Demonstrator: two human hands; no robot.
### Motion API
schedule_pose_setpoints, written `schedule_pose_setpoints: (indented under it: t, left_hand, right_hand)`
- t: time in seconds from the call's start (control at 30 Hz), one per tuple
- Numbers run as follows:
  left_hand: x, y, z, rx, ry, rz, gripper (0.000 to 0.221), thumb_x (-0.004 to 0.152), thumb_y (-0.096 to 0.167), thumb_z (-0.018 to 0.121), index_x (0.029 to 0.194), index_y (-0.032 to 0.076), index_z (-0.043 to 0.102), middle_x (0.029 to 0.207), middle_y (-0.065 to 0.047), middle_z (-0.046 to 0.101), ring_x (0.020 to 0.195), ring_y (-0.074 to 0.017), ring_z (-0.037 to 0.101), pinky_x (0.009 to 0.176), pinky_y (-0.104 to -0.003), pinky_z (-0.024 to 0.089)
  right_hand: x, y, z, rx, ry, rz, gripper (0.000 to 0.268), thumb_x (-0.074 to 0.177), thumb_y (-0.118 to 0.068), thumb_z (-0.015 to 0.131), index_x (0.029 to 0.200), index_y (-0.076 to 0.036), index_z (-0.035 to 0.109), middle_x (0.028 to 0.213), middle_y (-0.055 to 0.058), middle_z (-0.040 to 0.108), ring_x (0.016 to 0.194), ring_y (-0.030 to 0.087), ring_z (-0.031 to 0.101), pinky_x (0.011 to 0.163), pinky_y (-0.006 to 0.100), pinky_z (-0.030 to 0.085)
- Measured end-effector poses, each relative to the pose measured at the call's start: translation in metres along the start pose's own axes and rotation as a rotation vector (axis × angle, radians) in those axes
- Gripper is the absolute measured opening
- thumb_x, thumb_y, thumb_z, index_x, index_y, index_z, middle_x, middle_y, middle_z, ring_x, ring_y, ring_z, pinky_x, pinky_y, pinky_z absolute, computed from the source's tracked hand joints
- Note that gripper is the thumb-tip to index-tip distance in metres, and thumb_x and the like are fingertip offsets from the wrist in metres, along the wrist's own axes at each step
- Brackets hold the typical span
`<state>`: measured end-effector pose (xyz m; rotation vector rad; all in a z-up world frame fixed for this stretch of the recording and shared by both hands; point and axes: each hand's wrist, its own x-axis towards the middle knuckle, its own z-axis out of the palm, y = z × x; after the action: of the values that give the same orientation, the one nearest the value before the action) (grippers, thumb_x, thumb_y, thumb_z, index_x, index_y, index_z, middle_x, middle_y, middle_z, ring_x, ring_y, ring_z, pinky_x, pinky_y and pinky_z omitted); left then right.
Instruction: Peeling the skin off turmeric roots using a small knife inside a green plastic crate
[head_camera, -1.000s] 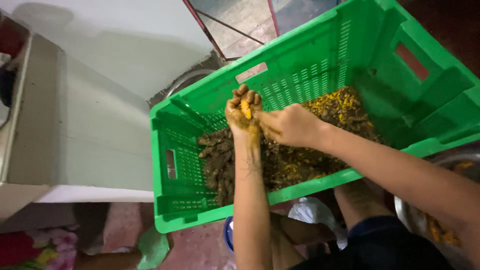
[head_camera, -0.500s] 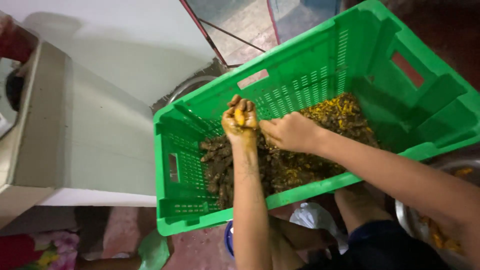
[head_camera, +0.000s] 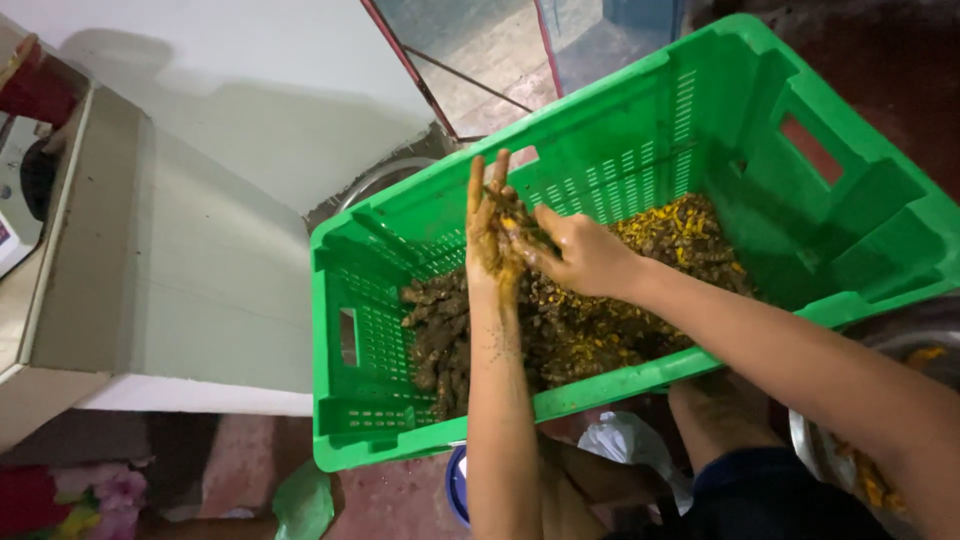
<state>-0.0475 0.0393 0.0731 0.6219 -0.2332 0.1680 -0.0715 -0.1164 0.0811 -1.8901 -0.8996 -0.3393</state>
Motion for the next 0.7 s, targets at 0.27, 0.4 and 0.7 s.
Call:
schedule_pose_setpoints:
  t: [0.27,0.4,0.7]
  left_hand:
    - [0.015,-0.014,-0.018,-0.075,-0.092,-0.121,0.049,0.098,0.012,0.056,0.147,0.009,0.054,0.157,-0.021,0.046,0.101,-0.0173,0.075,0.079,-0.028,0.064]
    - [0.011,-0.018,-0.013,0.028,-0.033,-0.093,0.05,0.105,0.018,0.053,0.153,0.011,0.047,0.137,-0.013,0.064,0.091,-0.0141,0.074,0.073,-0.021,0.062]
    - [0.017,-0.028,-0.048,-0.094,0.071,-0.089,0.056,0.097,0.023,0.064,0.151,0.014,0.051,0.112,-0.007,0.074,0.093,-0.0182,0.071,0.087,-0.035,0.06]
  right_hand:
    - [0.009,-0.01,-0.001,0.267,0.115,0.085,0.046,0.089,-0.022,0.076,0.123,0.006,0.063,0.097,0.029,0.073,0.096,0.045,0.071,0.072,0.05,0.06]
    - [0.01,-0.016,-0.01,0.365,0.049,0.125,0.038,0.1,-0.023,0.059,0.123,0.006,0.06,0.091,0.034,0.07,0.087,0.052,0.07,0.068,0.053,0.059]
    - [0.019,0.011,-0.018,-0.286,-0.261,-0.018,0.037,0.104,-0.023,0.046,0.133,-0.002,0.049,0.073,0.022,0.07,0.067,0.041,0.071,0.062,0.051,0.056]
